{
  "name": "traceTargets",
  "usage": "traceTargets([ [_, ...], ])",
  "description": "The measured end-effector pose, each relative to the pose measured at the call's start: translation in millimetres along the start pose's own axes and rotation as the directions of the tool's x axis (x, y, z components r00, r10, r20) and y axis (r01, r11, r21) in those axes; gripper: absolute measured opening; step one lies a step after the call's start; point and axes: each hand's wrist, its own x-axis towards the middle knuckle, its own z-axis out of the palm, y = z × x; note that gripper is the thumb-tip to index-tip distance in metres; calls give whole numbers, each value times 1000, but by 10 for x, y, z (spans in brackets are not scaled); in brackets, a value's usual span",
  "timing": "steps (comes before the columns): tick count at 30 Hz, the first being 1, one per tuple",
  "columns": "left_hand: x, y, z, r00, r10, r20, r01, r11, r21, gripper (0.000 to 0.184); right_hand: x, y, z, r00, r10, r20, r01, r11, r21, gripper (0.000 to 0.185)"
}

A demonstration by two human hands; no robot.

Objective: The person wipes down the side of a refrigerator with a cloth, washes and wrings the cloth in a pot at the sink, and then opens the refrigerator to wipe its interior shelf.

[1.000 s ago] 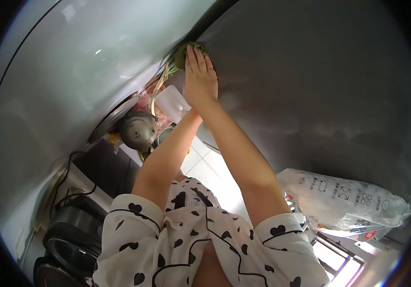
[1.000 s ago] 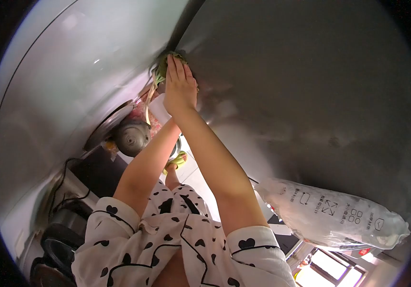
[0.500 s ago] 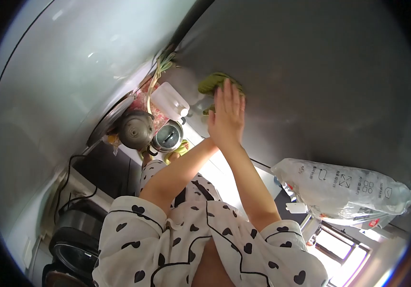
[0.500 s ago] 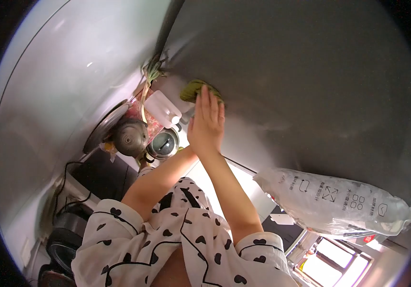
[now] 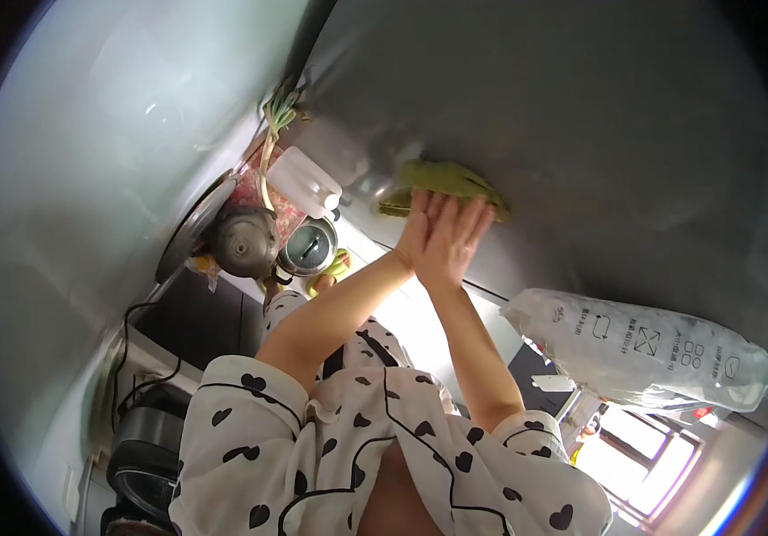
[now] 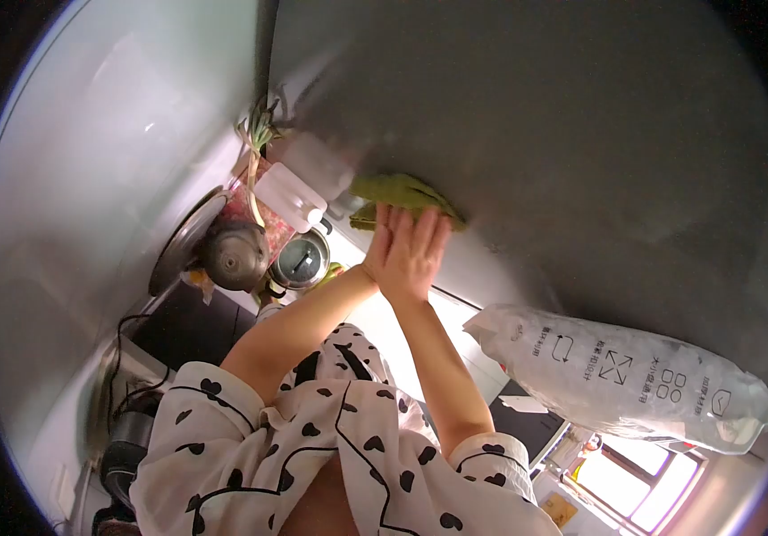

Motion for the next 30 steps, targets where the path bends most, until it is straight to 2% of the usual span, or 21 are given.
traceTargets([
  [1,-5,-100,-152,983,-179,-48,129,846,-517,51,-23,-11,114,997,-16,70,15,1000,27,53],
  [4,-129,-375,-731,999,-3,44,32,736,-676,49,-179,-38,552,982,-175,67,178,983,-42,52],
  [6,-287,-535,-1103,989,127,78,-21,636,-771,48,-112,-74,683,880,-267,392,306,951,-38,56],
  [8,-397,-607,-1285,961,257,101,-50,521,-852,47,-95,-111,767,676,-315,666,417,909,7,60],
  [10,-358,-580,-1255,915,351,201,-168,782,-600,52,-206,-170,863,820,-289,493,311,950,40,56],
  [11,-334,-544,-1197,902,361,235,-233,868,-439,52,-257,-170,889,878,-264,400,260,963,65,54],
  [12,-343,-435,-1052,921,330,208,-292,937,-192,52,-249,-174,819,864,-247,439,240,968,73,56],
  [13,-344,-327,-866,933,306,189,-338,925,172,52,-248,-167,733,874,-233,427,221,972,78,57],
  [14,-344,-220,-674,943,280,179,-332,779,532,52,-245,-145,632,885,-217,412,201,976,81,57],
  [15,-348,-111,-467,946,248,208,-302,449,841,52,-236,-112,521,897,-197,395,179,980,83,58],
  [16,-351,-8,-236,952,199,234,-254,78,964,52,-232,-74,385,921,-163,353,141,986,87,58],
  [17,-360,52,-23,953,153,260,-231,-182,956,52,-242,-34,234,942,-126,311,102,991,92,57],
  [18,-355,89,150,951,123,282,-243,-261,934,52,-249,13,111,960,-87,266,63,993,99,57],
  [20,-313,183,406,949,68,308,-261,-381,887,53,-284,138,-65,995,-66,75,55,989,139,57],
  [22,-245,232,586,941,43,335,-288,-415,863,53,-281,243,-237,996,-62,-66,72,986,148,57],
  [24,-207,186,673,921,72,383,-331,-374,867,53,-278,319,-355,989,-53,-136,78,979,186,60],
  [27,-121,-51,585,806,293,514,-447,-269,853,43,-364,453,-315,988,-42,-146,65,986,157,65],
  [30,-120,-290,271,748,249,616,-486,-426,763,37,-569,607,-74,991,-54,-124,65,994,87,66],
])
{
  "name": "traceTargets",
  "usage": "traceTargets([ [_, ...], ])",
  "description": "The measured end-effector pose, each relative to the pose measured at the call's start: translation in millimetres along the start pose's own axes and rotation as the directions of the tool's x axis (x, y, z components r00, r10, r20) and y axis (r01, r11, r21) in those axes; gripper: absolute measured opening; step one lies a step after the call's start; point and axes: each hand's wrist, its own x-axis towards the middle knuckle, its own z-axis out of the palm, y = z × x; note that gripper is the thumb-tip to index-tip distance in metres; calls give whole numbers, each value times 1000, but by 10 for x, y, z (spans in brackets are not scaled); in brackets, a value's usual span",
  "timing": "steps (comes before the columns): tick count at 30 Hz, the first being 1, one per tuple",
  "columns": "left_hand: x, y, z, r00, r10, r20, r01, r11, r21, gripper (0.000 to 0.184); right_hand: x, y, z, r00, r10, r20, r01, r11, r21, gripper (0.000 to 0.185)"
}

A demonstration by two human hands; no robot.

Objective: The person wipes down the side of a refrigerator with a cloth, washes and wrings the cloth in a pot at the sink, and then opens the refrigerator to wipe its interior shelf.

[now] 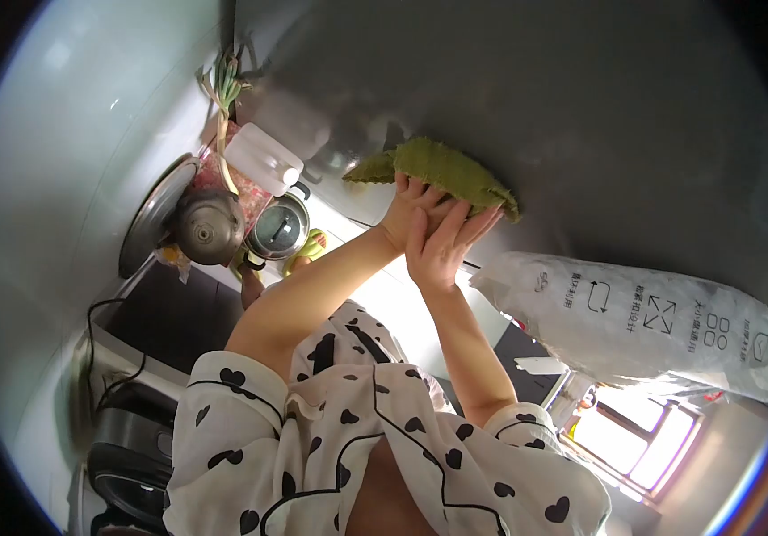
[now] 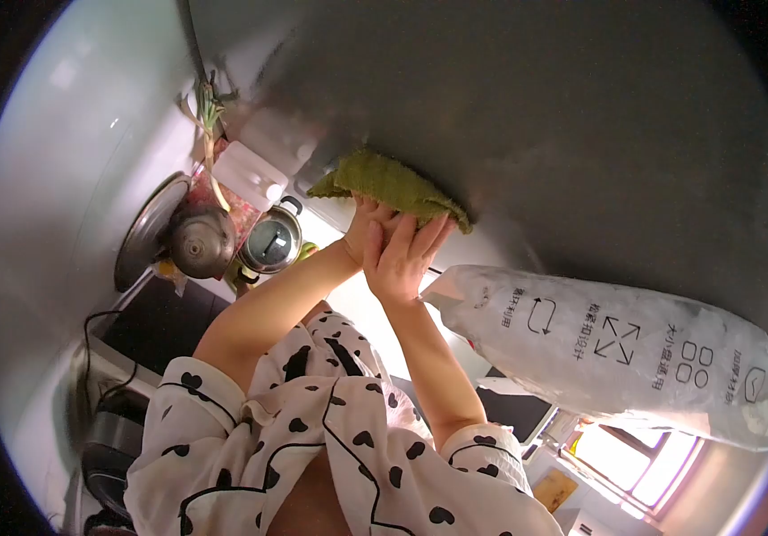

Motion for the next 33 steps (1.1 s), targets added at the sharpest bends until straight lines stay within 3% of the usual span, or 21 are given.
traceTargets([
  [6,-572,76,291,990,-93,102,101,992,-77,42,-554,296,194,988,-31,152,32,999,-4,67],
  [11,-767,151,472,977,-168,131,168,986,9,49,-666,449,221,973,-104,205,95,994,56,68],
  [17,-633,283,393,964,-219,153,203,973,113,52,-507,371,162,967,-172,185,141,975,171,74],
  [22,-507,285,244,967,-217,135,200,971,134,51,-389,345,164,968,-181,172,158,978,138,72],
  [25,-455,277,86,989,-141,50,135,985,104,47,-346,312,83,972,-144,184,126,986,108,68],
  [33,-569,196,-19,974,-225,6,224,965,-134,50,-280,211,-100,969,-137,205,125,990,72,64],
])
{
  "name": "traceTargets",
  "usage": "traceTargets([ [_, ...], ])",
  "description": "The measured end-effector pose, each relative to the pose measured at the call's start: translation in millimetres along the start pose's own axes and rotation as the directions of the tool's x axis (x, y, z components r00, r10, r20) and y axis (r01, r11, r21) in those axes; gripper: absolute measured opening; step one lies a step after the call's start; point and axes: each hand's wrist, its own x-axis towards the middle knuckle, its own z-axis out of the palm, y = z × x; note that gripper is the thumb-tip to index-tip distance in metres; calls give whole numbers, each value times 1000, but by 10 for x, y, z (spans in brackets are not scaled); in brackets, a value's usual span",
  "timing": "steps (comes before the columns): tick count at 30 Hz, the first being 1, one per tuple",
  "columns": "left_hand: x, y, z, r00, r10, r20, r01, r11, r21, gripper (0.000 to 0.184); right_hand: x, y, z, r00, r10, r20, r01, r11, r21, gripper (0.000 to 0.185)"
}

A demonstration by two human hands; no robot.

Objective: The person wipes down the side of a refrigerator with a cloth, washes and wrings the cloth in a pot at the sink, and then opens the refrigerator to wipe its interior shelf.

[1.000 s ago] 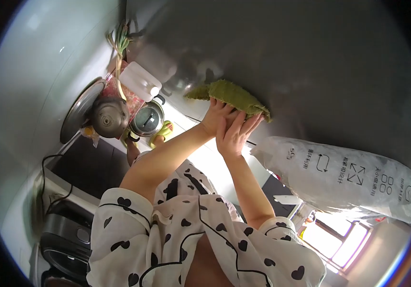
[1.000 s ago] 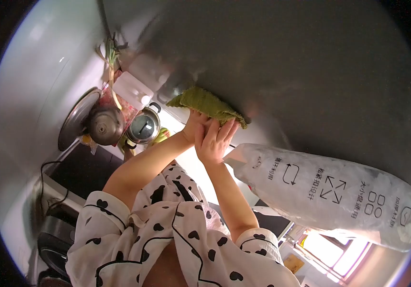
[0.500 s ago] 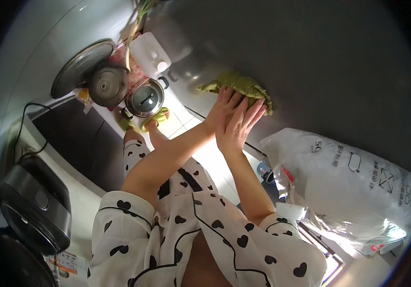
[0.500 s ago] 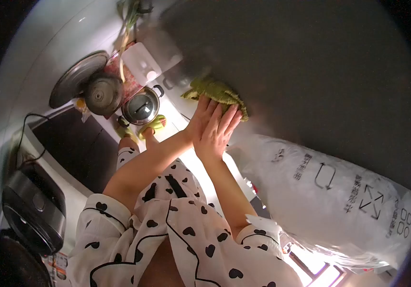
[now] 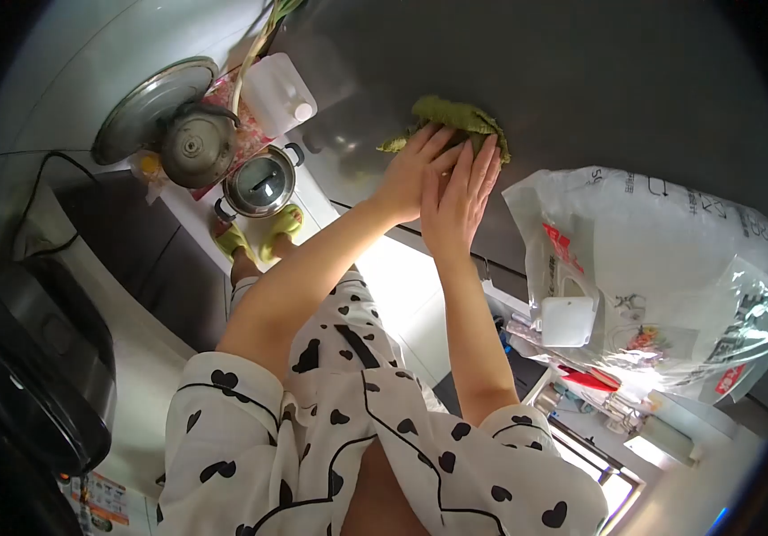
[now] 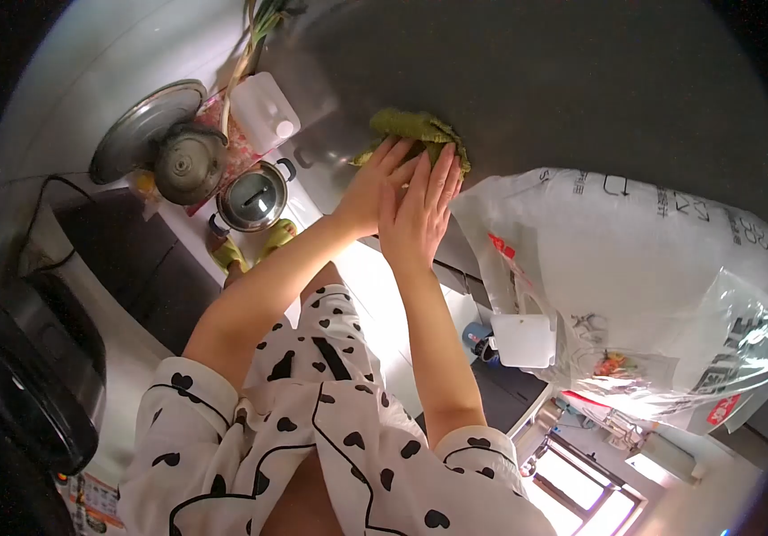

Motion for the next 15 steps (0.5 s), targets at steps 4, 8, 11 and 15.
traceTargets([
  [4,-9,114,-130,997,-74,-3,74,996,-56,52,-44,30,-12,1000,-9,-3,9,1000,15,64],
  [8,-30,49,-109,1000,-14,-25,13,999,-46,52,-39,84,45,1000,-1,9,1,1000,-8,64],
  [11,-37,-1,-19,999,28,-18,-28,1000,9,50,-62,209,157,994,-99,-51,98,995,-26,67],
  [15,-22,41,163,994,79,-80,-73,995,74,52,-92,251,162,989,-136,-67,135,991,-11,67],
])
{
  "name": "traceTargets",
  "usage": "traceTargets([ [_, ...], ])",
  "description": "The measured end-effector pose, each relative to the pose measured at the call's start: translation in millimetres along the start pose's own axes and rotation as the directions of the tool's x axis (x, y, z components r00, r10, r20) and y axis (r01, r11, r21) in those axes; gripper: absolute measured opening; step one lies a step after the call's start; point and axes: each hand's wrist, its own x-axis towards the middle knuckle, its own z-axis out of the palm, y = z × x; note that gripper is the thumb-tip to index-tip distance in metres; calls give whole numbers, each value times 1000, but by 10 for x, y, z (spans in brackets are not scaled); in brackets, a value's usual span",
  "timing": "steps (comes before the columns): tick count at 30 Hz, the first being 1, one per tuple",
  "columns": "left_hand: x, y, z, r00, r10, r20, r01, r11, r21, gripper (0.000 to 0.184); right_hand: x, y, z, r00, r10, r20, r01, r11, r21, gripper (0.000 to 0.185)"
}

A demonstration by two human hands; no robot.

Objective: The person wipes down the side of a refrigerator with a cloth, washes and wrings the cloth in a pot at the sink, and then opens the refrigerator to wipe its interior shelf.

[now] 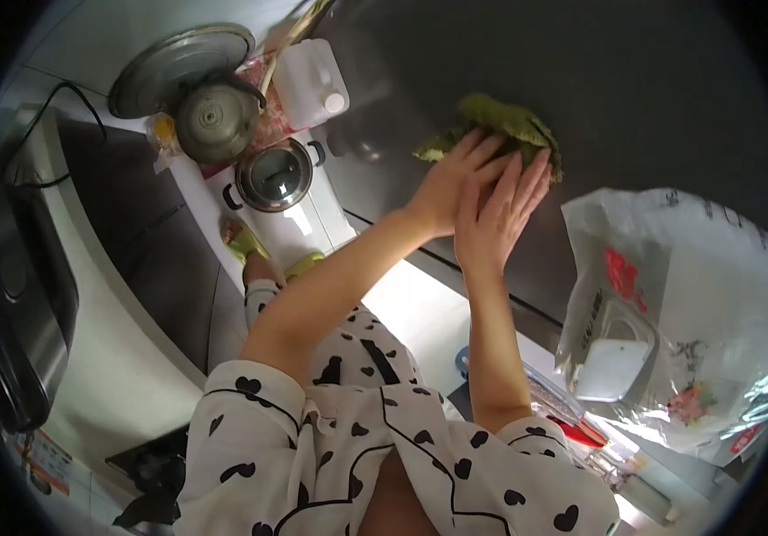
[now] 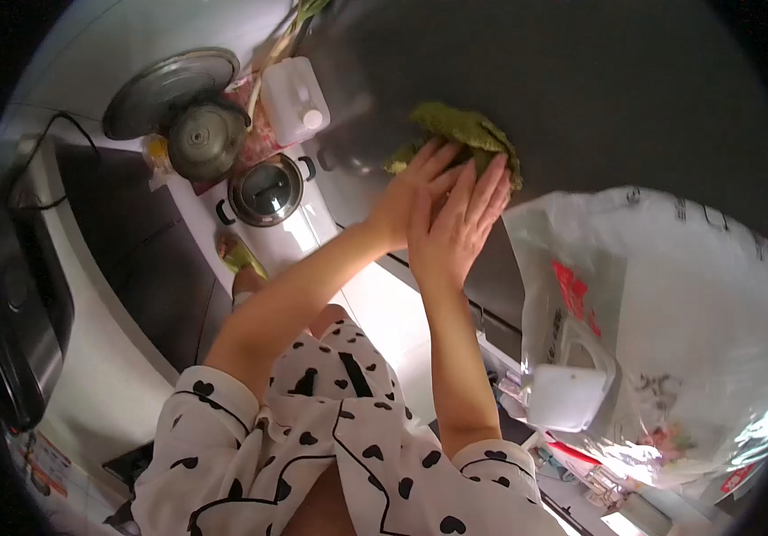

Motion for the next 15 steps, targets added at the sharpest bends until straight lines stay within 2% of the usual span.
traceTargets([
  [3,0,-95,-12,999,36,-19,-36,998,-42,53,23,7,73,997,-41,-64,40,999,-17,67],
  [4,-27,-94,-12,996,-74,-41,67,987,-149,53,27,10,87,994,-58,-87,56,998,-30,68],
  [7,-46,-213,21,999,-10,-31,6,991,-132,52,53,31,182,986,-75,-151,62,994,-85,69],
  [10,-34,-324,63,997,60,-55,-68,985,-161,52,44,26,287,989,-37,-140,5,974,-228,71],
  [12,-54,-403,193,987,108,-116,-123,984,-131,52,43,15,318,992,13,-122,-51,948,-315,73],
  [15,-65,-489,323,970,155,-185,-181,974,-135,52,55,35,373,985,-15,-173,-49,933,-358,74],
])
